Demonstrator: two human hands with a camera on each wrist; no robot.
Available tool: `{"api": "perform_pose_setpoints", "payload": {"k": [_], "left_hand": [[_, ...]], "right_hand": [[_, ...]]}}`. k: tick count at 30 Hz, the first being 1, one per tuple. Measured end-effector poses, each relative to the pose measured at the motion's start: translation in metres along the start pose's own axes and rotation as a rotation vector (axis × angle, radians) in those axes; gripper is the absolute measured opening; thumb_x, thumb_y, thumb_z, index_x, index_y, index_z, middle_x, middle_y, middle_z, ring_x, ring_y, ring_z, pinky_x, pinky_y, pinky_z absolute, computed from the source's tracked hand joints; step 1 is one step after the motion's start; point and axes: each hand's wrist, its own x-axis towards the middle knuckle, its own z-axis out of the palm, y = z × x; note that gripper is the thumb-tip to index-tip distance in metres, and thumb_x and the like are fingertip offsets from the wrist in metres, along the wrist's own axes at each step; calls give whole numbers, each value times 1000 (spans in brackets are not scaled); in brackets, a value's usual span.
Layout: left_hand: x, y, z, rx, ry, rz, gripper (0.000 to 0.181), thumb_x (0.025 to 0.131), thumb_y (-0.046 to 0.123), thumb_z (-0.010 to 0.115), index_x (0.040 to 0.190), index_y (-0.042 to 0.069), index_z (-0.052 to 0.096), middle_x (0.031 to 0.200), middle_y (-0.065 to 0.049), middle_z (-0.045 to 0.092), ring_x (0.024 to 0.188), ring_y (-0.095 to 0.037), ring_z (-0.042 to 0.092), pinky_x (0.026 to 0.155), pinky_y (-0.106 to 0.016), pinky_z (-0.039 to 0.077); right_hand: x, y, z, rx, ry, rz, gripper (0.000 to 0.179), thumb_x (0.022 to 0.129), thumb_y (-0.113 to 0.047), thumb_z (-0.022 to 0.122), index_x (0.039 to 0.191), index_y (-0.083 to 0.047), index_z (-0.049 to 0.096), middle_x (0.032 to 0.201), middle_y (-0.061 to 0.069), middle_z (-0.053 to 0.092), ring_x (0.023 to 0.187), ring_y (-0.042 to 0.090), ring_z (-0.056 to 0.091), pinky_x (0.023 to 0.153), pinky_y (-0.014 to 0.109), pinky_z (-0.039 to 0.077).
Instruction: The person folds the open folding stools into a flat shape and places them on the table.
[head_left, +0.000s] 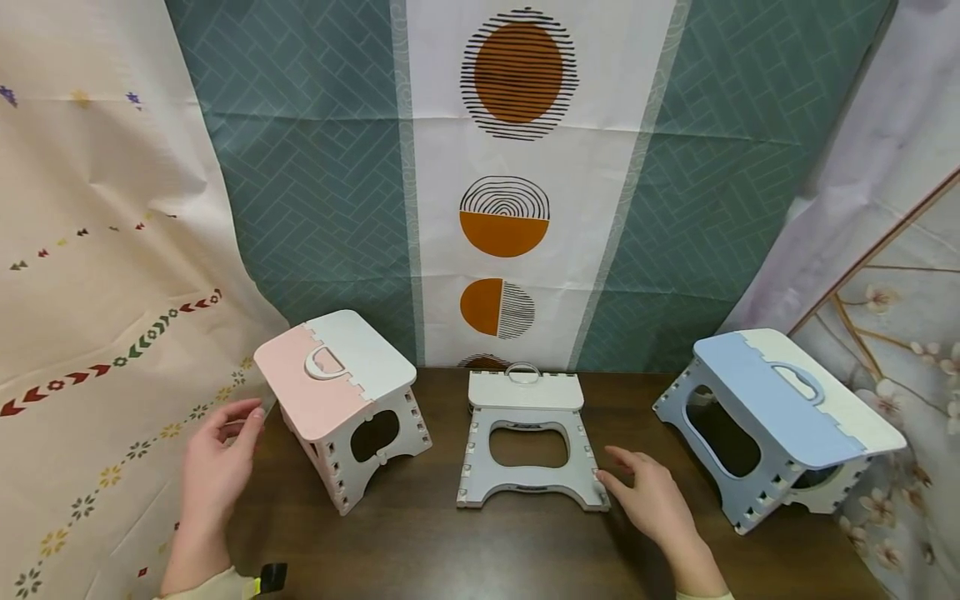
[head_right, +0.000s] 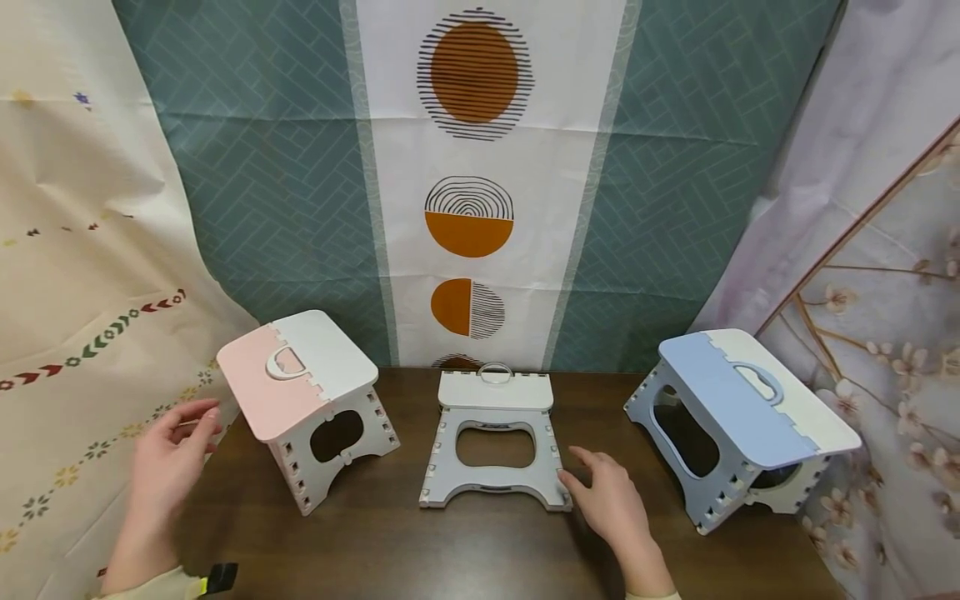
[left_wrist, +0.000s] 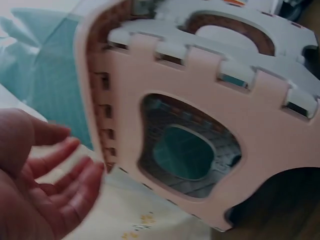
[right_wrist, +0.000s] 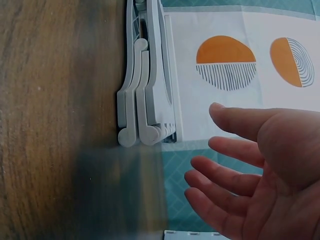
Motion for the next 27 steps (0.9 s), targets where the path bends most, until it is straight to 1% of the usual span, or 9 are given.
{"api": "perform_pose_setpoints", "payload": {"k": [2, 5, 7, 9, 12, 16, 20, 24, 27], "left_hand": [[3, -7, 5, 46, -46, -12, 40, 112, 25, 57, 143, 0, 60, 129, -15, 62, 108, -21, 62, 77, -21, 48], [11, -17, 12, 72, -112, -25, 48, 113, 20, 52, 153, -5, 46, 149, -29, 45, 130, -42, 51, 96, -41, 46], [18, -23, 16, 67, -153, -54, 55, 114, 19, 48, 161, -6, 33, 159, -33, 33, 142, -51, 40, 106, -59, 41], [27, -30, 19, 47, -200, -83, 62, 115, 21, 44, 166, -5, 20, 167, -35, 20, 151, -55, 28, 113, -69, 33], [42, -39, 22, -6, -270, -122, 68, 117, 25, 38, 169, -2, 4, 174, -32, 4, 158, -54, 12, 119, -71, 24], [57, -48, 25, -61, -351, -123, 75, 117, 31, 37, 169, -1, -7, 175, -28, -8, 160, -50, -2, 122, -69, 16], [68, -55, 32, -90, -403, -96, 78, 117, 34, 38, 168, 0, -10, 175, -26, -13, 160, -49, -9, 124, -67, 10], [78, -65, 39, -152, -443, -73, 76, 117, 23, 35, 166, 0, -17, 174, -28, -16, 159, -48, -13, 125, -63, 6], [82, -72, 42, -194, -471, -69, 75, 117, 16, 33, 164, 1, -23, 173, -30, -17, 159, -49, -12, 126, -61, 6]], "right_hand": [[0, 1, 1, 5, -6, 0, 51, 98, -30, 80, 142, -6, 68, 134, 21, 69, 115, 37, 71, 94, 60, 55], [-1, 2, 1, 5, -12, -4, 50, 99, -30, 80, 141, -6, 68, 133, 19, 69, 114, 36, 71, 94, 59, 55], [-1, 2, 1, 4, -12, -8, 49, 98, -30, 80, 141, -7, 69, 133, 19, 70, 114, 36, 71, 93, 59, 55], [-1, 2, 1, 7, -6, -11, 48, 99, -29, 80, 140, -7, 69, 132, 18, 71, 113, 35, 71, 92, 58, 56], [-2, 2, 0, 26, 9, -18, 47, 99, -28, 79, 140, -7, 70, 130, 16, 72, 112, 34, 71, 92, 57, 56], [-2, -1, -2, 58, 34, -41, 44, 100, -26, 79, 138, -6, 71, 128, 15, 73, 112, 34, 72, 94, 56, 56], [-2, -2, -2, 69, 59, -67, 42, 99, -22, 80, 136, -6, 72, 129, 15, 73, 116, 34, 71, 97, 56, 55], [-1, -2, -1, 80, 97, -101, 38, 98, -20, 81, 133, -7, 74, 128, 13, 73, 118, 33, 70, 97, 54, 56], [-2, -2, -1, 93, 127, -127, 36, 97, -17, 82, 131, -8, 76, 126, 11, 74, 115, 31, 71, 93, 50, 58]]}}
